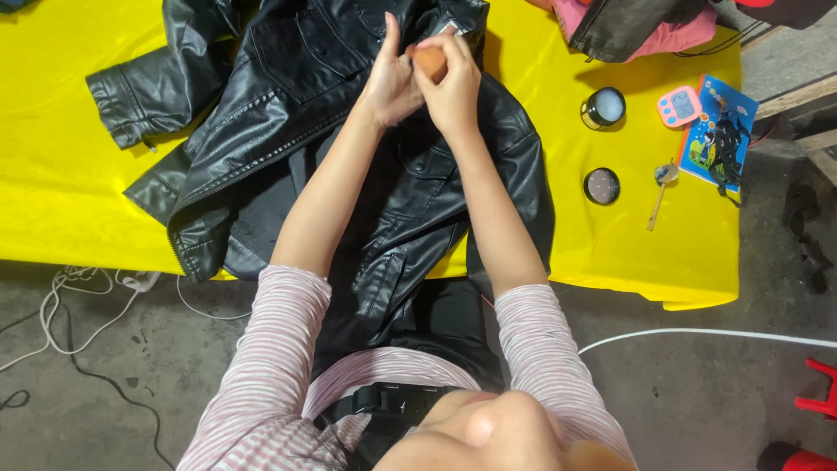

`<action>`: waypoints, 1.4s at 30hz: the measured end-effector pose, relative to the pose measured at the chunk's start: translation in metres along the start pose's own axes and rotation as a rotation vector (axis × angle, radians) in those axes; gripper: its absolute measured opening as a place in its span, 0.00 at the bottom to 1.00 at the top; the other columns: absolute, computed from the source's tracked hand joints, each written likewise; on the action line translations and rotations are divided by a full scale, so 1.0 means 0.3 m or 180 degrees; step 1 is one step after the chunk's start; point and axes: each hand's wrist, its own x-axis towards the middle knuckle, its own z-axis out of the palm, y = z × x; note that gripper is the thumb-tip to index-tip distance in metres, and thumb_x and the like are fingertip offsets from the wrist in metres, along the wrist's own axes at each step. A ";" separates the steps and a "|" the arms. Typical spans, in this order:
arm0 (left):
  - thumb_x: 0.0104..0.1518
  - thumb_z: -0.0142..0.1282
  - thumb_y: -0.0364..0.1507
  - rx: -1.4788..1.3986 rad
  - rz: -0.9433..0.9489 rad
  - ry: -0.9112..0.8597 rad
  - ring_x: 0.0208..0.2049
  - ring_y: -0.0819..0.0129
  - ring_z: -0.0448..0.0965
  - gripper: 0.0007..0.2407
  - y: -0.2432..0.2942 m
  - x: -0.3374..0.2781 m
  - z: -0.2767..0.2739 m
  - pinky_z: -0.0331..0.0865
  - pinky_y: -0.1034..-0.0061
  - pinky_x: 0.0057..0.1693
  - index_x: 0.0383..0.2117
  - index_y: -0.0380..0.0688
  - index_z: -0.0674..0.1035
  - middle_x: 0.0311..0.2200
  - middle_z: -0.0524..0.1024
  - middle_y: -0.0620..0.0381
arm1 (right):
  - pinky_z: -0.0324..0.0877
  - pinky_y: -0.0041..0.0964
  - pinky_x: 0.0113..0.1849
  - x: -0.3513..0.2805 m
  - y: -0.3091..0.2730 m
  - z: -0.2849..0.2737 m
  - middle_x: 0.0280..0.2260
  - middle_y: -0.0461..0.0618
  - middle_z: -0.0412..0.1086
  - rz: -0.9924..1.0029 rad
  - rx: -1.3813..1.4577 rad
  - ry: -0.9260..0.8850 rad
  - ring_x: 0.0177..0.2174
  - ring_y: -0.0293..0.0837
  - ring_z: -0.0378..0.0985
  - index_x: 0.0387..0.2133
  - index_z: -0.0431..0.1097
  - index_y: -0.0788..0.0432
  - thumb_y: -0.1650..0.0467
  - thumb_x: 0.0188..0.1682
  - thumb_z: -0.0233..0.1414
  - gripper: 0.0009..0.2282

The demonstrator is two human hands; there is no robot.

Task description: Polishing a black leather jacket using a small sponge applicator to apply conditioner or polish.

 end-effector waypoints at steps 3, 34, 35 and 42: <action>0.47 0.41 0.61 -0.0017 0.0141 0.0076 0.65 0.58 0.71 0.42 0.005 -0.010 0.011 0.64 0.66 0.71 0.63 0.41 0.72 0.63 0.72 0.46 | 0.72 0.39 0.41 0.003 -0.002 -0.026 0.35 0.48 0.74 -0.0010 0.0257 -0.0526 0.38 0.49 0.80 0.32 0.73 0.53 0.74 0.44 0.62 0.07; 0.47 0.38 0.58 -0.0376 0.0253 0.0454 0.72 0.56 0.59 0.46 0.003 -0.031 0.080 0.55 0.60 0.74 0.71 0.37 0.59 0.70 0.61 0.50 | 0.72 0.37 0.40 -0.057 0.015 0.003 0.35 0.46 0.76 0.0253 0.0802 -0.0094 0.38 0.44 0.79 0.35 0.70 0.56 0.74 0.48 0.59 0.05; 0.48 0.39 0.58 -0.0352 0.0274 0.0441 0.73 0.57 0.57 0.45 0.001 -0.028 0.082 0.54 0.61 0.74 0.70 0.36 0.60 0.71 0.60 0.49 | 0.73 0.37 0.39 -0.058 0.026 0.013 0.35 0.46 0.76 0.0319 0.0685 0.0115 0.37 0.45 0.80 0.35 0.69 0.55 0.73 0.47 0.59 0.06; 0.49 0.38 0.63 -0.0054 0.0269 -0.0072 0.71 0.58 0.62 0.45 0.029 0.011 -0.045 0.49 0.60 0.76 0.67 0.38 0.64 0.68 0.65 0.52 | 0.72 0.33 0.41 -0.036 0.212 0.038 0.32 0.43 0.80 0.0568 0.0599 0.0512 0.35 0.40 0.80 0.32 0.72 0.51 0.72 0.40 0.62 0.08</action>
